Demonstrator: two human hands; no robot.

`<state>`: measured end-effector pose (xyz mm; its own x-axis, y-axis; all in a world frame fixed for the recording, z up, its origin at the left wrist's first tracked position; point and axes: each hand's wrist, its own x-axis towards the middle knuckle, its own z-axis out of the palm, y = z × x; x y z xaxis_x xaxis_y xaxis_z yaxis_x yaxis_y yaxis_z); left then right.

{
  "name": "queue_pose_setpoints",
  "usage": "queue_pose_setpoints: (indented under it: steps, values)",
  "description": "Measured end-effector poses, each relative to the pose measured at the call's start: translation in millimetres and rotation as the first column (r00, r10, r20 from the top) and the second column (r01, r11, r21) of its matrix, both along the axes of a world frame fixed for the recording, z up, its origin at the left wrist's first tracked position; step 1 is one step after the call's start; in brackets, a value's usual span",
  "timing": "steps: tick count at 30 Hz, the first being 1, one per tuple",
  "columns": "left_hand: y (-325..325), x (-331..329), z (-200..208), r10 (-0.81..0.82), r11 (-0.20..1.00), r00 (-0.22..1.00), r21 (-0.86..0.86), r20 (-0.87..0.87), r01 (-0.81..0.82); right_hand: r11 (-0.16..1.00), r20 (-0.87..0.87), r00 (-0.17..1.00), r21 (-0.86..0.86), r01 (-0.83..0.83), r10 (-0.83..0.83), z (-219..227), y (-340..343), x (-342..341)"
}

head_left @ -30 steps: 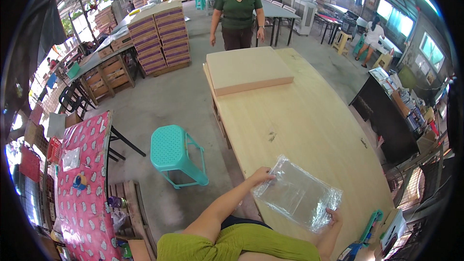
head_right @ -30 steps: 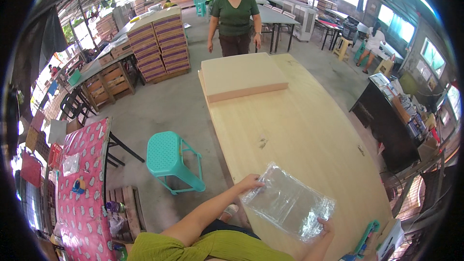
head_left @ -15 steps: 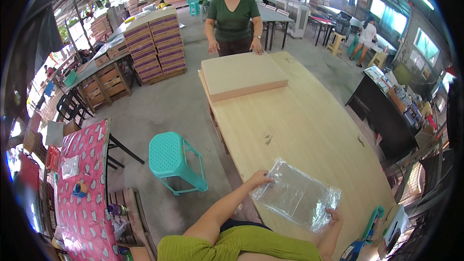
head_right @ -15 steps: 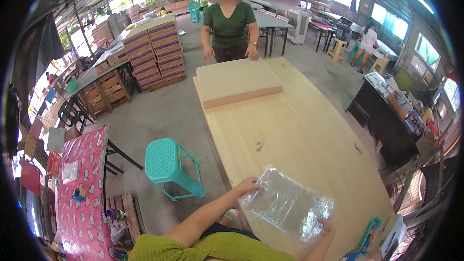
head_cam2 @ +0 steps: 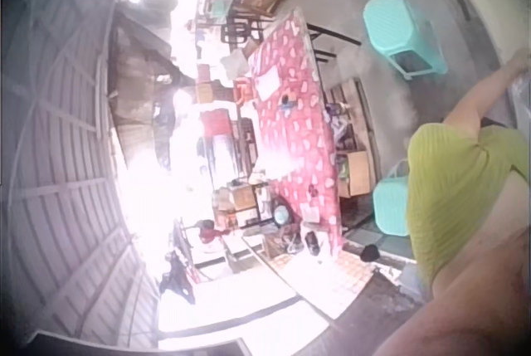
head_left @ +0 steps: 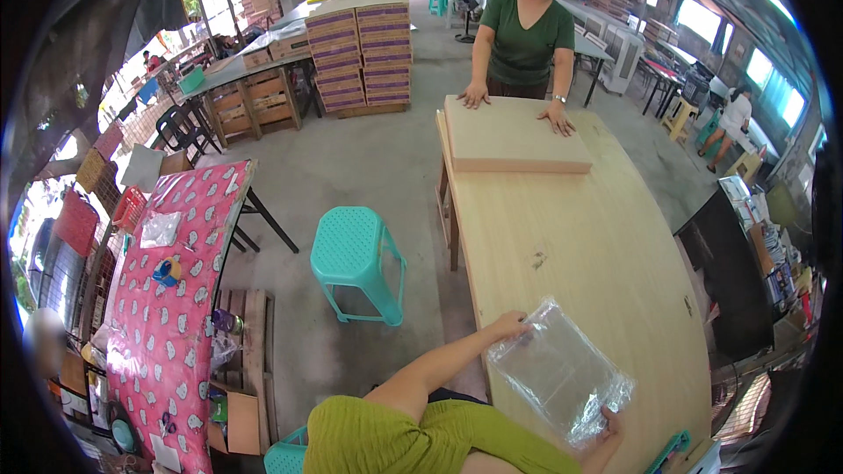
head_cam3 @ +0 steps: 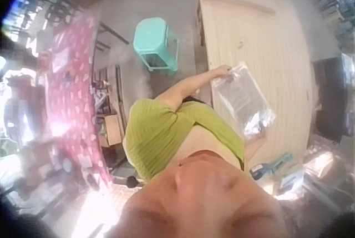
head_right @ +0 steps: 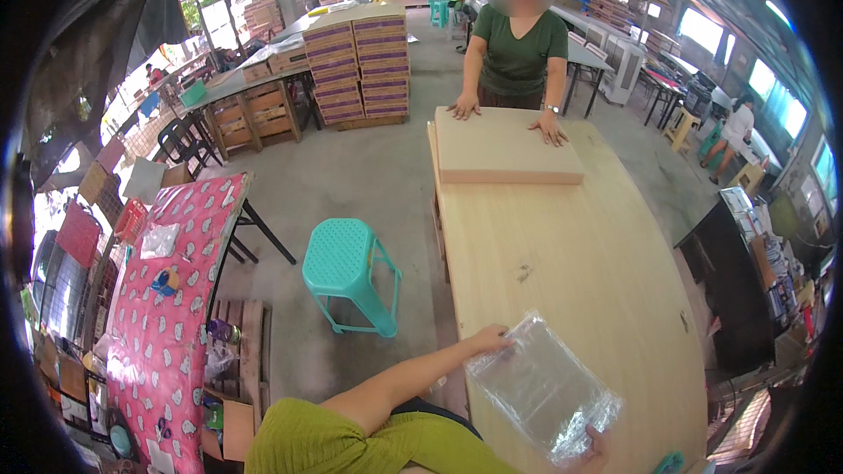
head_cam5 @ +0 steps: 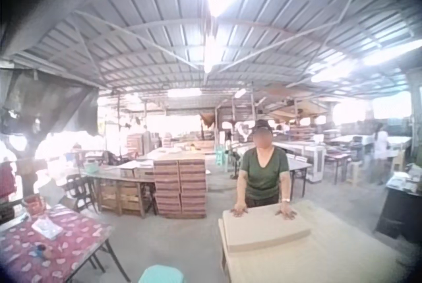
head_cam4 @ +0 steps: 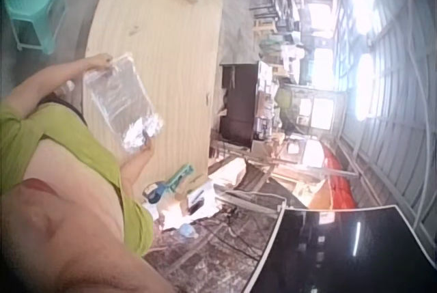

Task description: The person handles clear plastic bags and wraps items in them by hand at a table.

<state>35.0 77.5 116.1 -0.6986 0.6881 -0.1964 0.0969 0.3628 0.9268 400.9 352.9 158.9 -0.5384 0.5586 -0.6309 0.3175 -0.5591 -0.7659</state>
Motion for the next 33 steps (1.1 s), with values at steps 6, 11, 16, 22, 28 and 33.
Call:
queue_pose_setpoints:
  steps: [6, 11, 16, 22, 28, 33]
  values:
    - [-0.7, 3.1, 12.6, 0.026, 1.0, 0.989, -0.008, 0.144, -0.025, 1.0, -0.009, 1.0, 0.013, -0.016, 0.016, -10.6, 11.7, 4.0]
    - [0.0, 6.8, 20.2, 0.048, 0.999, 0.985, 0.01, 0.168, -0.051, 1.0, -0.015, 1.0, 0.024, -0.012, 0.013, -16.0, 17.6, 11.4]
    - [1.6, 6.2, 14.1, 0.009, 1.0, 0.997, 0.002, 0.083, -0.009, 1.0, -0.022, 1.0, 0.03, -0.008, 0.009, -18.2, 20.8, 12.9]
    - [2.0, -3.3, -5.1, 0.001, 1.0, 0.997, 0.003, -0.072, -0.001, 0.999, -0.036, 0.999, 0.044, -0.029, 0.031, -18.6, 25.6, 2.7]
    - [0.8, -2.3, 0.6, -0.006, 1.0, 0.998, 0.003, 0.058, 0.006, 0.998, -0.03, 0.999, 0.048, -0.037, 0.039, -22.6, 33.3, 3.3]
    - [2.6, -1.3, 5.7, -0.016, 1.0, 0.998, 0.013, 0.058, 0.015, 0.998, -0.022, 0.999, 0.043, -0.04, 0.041, -26.1, 37.8, 6.6]
